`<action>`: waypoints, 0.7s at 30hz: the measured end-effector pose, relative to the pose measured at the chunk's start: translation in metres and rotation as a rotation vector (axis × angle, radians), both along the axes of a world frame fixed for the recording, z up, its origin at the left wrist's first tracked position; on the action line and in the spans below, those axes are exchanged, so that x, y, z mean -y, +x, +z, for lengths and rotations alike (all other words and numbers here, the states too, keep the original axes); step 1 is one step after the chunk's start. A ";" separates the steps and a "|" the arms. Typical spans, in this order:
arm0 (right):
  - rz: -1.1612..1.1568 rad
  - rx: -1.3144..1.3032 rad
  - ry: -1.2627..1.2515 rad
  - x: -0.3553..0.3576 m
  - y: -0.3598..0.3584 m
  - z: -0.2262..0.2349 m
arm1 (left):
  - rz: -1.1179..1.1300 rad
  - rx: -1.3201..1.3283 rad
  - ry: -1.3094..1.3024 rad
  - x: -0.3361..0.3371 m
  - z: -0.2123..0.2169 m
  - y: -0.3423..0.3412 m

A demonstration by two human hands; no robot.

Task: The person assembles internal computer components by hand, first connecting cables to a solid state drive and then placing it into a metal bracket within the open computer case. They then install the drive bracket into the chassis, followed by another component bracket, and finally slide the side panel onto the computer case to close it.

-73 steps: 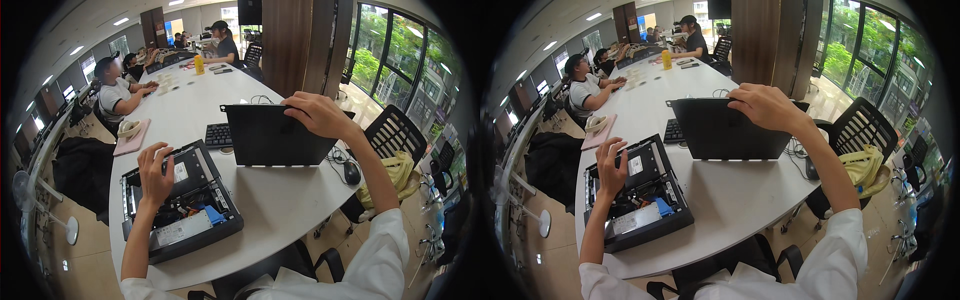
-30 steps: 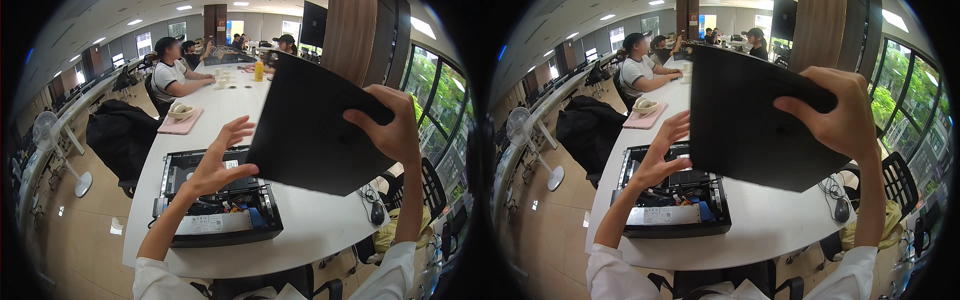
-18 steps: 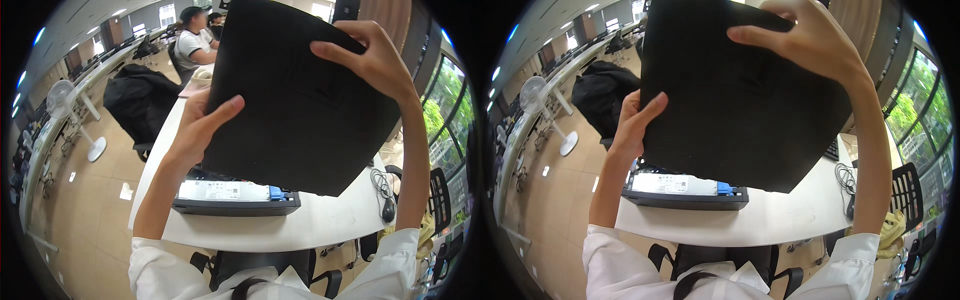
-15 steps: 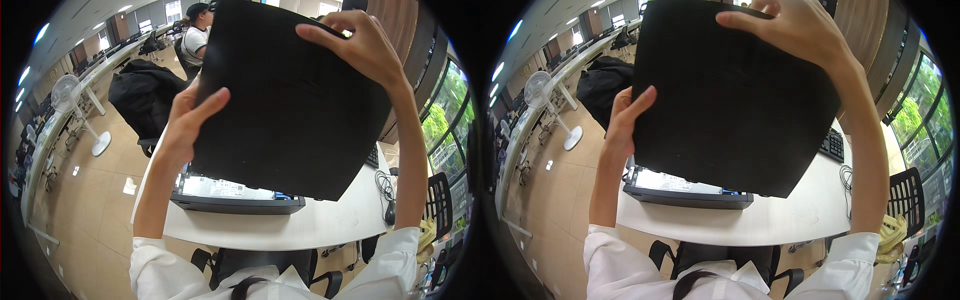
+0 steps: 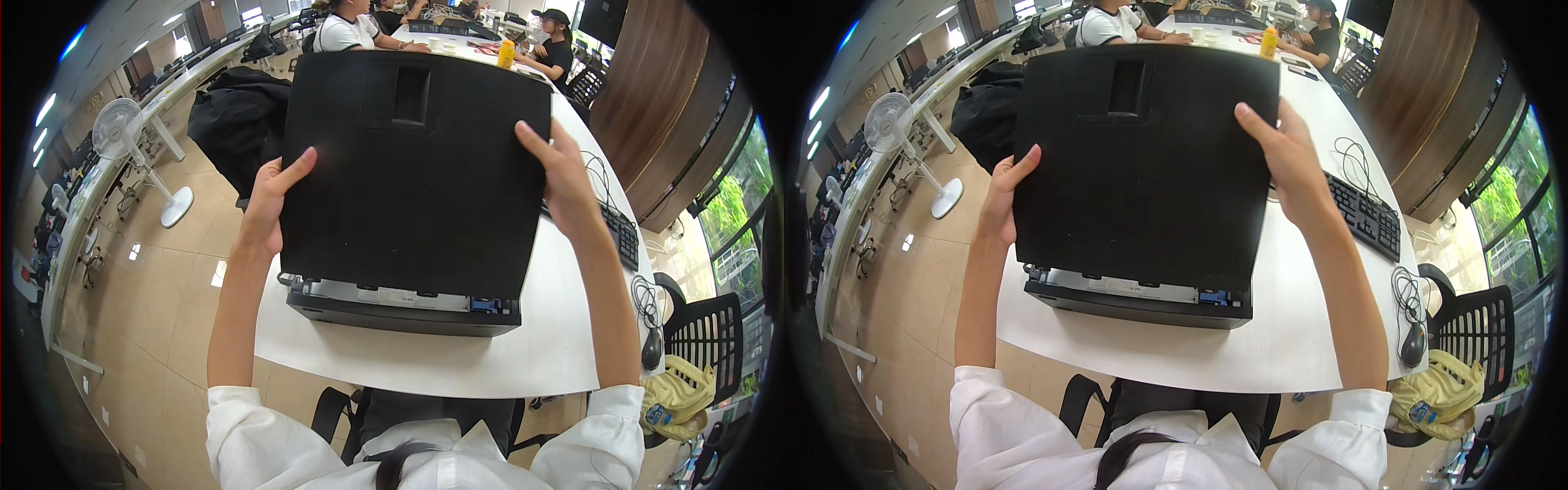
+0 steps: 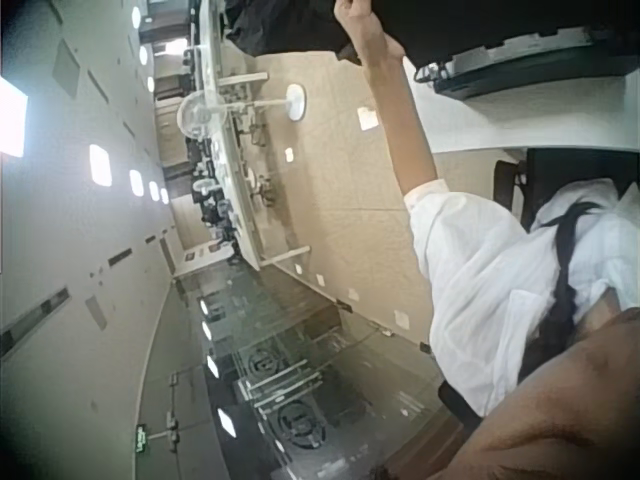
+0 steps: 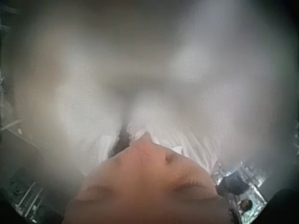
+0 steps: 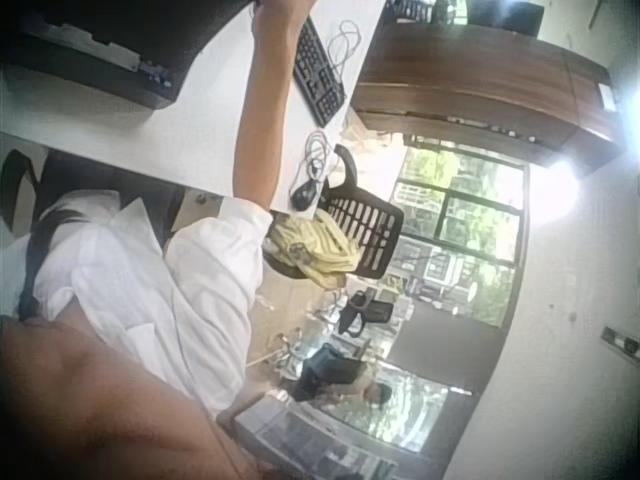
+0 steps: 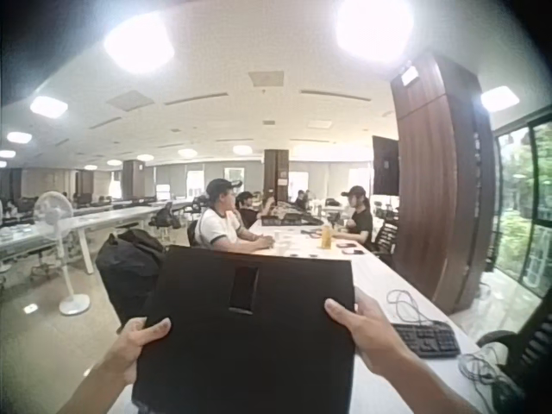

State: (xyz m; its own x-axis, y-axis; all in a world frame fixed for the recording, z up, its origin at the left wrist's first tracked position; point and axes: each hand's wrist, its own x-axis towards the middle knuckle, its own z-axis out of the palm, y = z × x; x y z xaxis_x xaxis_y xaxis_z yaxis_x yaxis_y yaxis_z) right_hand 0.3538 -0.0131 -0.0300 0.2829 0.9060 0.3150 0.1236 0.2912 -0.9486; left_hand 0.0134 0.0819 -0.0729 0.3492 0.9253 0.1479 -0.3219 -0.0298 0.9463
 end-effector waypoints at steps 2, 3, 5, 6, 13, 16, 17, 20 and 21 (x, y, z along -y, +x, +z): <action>-0.005 -0.044 -0.139 -0.003 0.000 -0.011 | -0.023 -0.042 -0.049 -0.002 -0.009 0.003; 0.011 -0.057 -0.196 -0.004 0.002 -0.013 | -0.028 -0.061 -0.076 -0.002 -0.013 0.004; -0.005 -0.061 -0.201 -0.007 0.004 -0.019 | -0.044 -0.082 -0.105 -0.005 -0.019 0.005; -0.001 -0.064 -0.205 -0.008 0.005 -0.022 | -0.058 -0.085 -0.123 -0.007 -0.021 0.005; 0.002 -0.068 -0.228 -0.018 0.000 -0.040 | -0.045 -0.128 -0.163 -0.009 -0.031 0.000; 0.030 -0.089 -0.222 -0.019 -0.002 -0.039 | -0.001 -0.155 -0.165 -0.006 -0.036 -0.001; 0.025 -0.084 -0.217 -0.018 -0.003 -0.038 | 0.006 -0.157 -0.156 -0.006 -0.037 -0.001; 0.023 -0.069 -0.198 -0.016 -0.003 -0.035 | 0.013 -0.160 -0.126 -0.006 -0.040 -0.001; 0.032 -0.067 -0.188 -0.016 -0.002 -0.034 | 0.015 -0.162 -0.116 -0.005 -0.041 -0.002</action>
State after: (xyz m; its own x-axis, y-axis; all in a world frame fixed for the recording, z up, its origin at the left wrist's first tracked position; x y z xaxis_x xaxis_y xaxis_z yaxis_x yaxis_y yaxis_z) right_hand 0.3513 0.0026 -0.0637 0.2679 0.9558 0.1212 0.0523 0.1112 -0.9924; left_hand 0.0117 0.0870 -0.1137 0.3460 0.9381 -0.0168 -0.1653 0.0786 0.9831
